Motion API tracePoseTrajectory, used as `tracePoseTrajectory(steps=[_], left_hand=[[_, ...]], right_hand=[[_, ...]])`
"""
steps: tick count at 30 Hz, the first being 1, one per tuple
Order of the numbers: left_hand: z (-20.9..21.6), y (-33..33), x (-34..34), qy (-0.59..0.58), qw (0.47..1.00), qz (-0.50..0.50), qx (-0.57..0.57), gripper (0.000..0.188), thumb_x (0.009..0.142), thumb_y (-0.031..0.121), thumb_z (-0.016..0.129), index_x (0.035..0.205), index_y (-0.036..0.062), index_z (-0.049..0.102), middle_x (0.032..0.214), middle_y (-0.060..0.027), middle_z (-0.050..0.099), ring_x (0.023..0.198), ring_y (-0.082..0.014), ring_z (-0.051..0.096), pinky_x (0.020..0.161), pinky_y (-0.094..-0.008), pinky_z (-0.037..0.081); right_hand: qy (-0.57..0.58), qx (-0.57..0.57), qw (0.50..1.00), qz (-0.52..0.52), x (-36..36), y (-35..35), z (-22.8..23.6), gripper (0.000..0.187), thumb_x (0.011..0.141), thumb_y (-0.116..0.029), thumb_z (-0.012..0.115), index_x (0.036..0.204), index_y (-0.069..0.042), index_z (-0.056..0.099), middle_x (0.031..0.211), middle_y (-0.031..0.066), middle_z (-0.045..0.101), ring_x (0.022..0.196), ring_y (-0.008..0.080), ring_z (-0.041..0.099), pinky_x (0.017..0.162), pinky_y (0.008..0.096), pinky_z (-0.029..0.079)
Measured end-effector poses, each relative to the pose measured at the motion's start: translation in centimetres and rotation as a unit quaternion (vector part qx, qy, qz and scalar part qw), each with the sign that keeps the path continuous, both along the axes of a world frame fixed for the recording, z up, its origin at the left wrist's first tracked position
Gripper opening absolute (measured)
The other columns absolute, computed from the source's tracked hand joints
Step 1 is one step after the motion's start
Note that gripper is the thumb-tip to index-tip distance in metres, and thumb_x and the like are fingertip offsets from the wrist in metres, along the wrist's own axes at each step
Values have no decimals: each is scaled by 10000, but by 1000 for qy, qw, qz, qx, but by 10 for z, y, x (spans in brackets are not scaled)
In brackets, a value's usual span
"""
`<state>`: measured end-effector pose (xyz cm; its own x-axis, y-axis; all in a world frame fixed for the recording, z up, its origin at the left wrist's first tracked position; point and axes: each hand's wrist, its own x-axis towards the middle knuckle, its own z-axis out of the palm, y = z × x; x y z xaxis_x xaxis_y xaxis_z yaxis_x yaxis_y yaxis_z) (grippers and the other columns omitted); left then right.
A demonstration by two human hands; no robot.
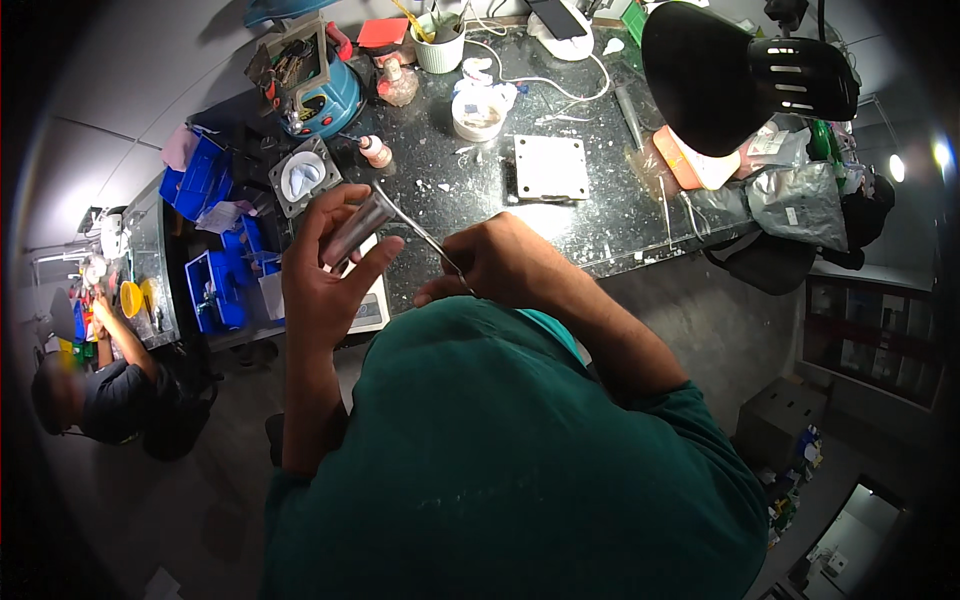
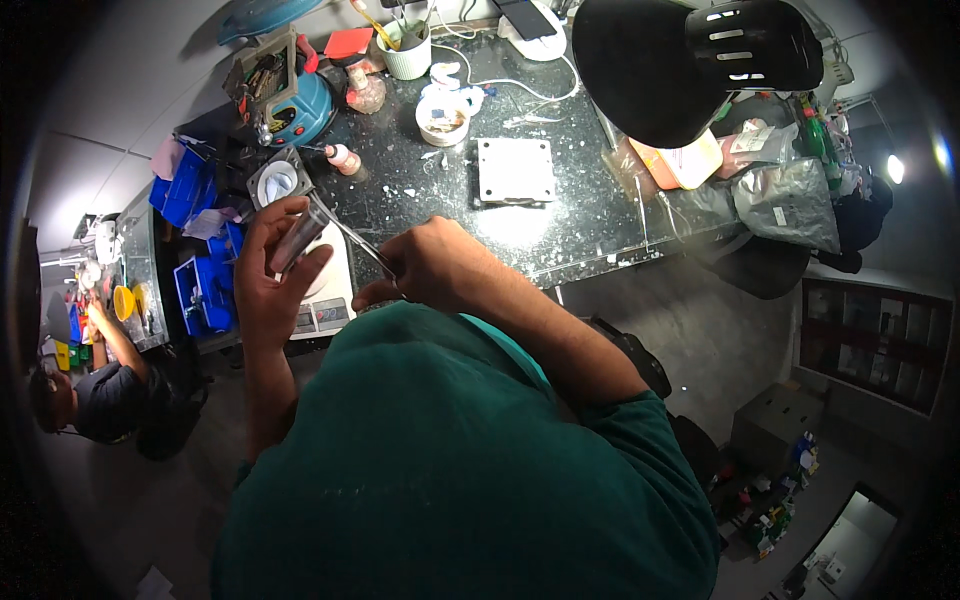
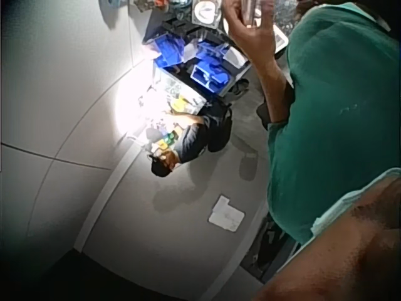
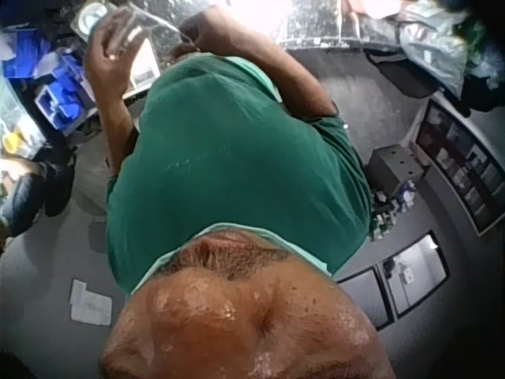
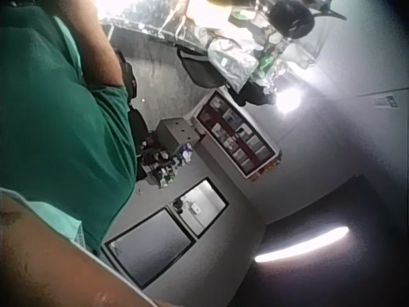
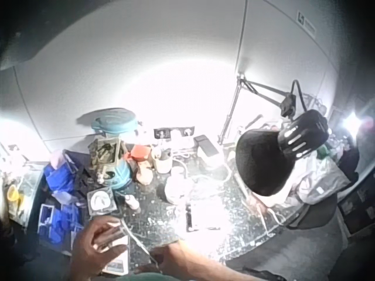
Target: The person uses scissors to cut a thin material and then attaches a metal dental component to a black articulator base by hand.
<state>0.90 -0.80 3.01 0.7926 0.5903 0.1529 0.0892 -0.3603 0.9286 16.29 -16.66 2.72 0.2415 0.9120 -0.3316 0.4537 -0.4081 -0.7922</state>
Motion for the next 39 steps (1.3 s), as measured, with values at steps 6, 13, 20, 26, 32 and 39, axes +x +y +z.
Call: tracePoseTrajectory(steps=[6, 13, 20, 26, 32, 39], left_hand=[[-10, 1, 2, -21, 1000, 7, 2, 339, 869, 75, 781, 1183, 42, 658, 1091, -83, 715, 1011, -142, 673, 859, -277, 537], [-7, -1, 1, -14, 1000, 13, -8, 329, 863, 79, 787, 1168, 34, 671, 1068, -79, 721, 985, -132, 674, 856, -279, 536], [-11, -2, -2, -12, 1000, -5, -18, 317, 866, 110, 791, 1152, 24, 686, 1061, -79, 726, 966, -120, 675, 842, -261, 526], [-9, 1, -5, 5, 999, 20, -48, 314, 901, 163, 768, 1161, 9, 686, 1037, -79, 730, 946, -113, 672, 825, -250, 521], [-14, 7, -6, 22, 997, 16, -70, 310, 915, 176, 757, 1169, 14, 686, 1021, -72, 725, 903, -98, 654, 779, -230, 505], [-12, 1, 1, -3, 999, 10, -41, 370, 883, 119, 779, 1217, 25, 649, 1073, -76, 704, 969, -100, 639, 845, -249, 504]], right_hand=[[82, 32, 996, 4, -2, -1, -19, 697, 699, -670, 801, 877, -3, 702, 761, 191, 684, 733, 344, 688, 684, 441, 513], [47, 16, 998, 36, 0, 5, -16, 838, 658, -787, 743, 947, -1, 705, 811, 196, 698, 827, 361, 701, 748, 438, 523], [-52, 64, 996, 33, -2, 7, -19, 780, 674, -770, 737, 829, -8, 684, 746, 191, 669, 761, 376, 678, 707, 463, 512], [-36, 62, 997, 6, -4, 3, -18, 629, 750, -621, 784, 721, -5, 660, 645, 177, 633, 636, 366, 652, 617, 460, 506], [-12, -10, 1000, -1, -1, 1, 0, 565, 753, -538, 820, 741, 7, 672, 636, 189, 632, 615, 355, 642, 605, 451, 500], [41, -3, 999, -9, -3, -2, -12, 578, 741, -555, 825, 813, 5, 701, 694, 195, 661, 669, 336, 666, 652, 436, 513]])
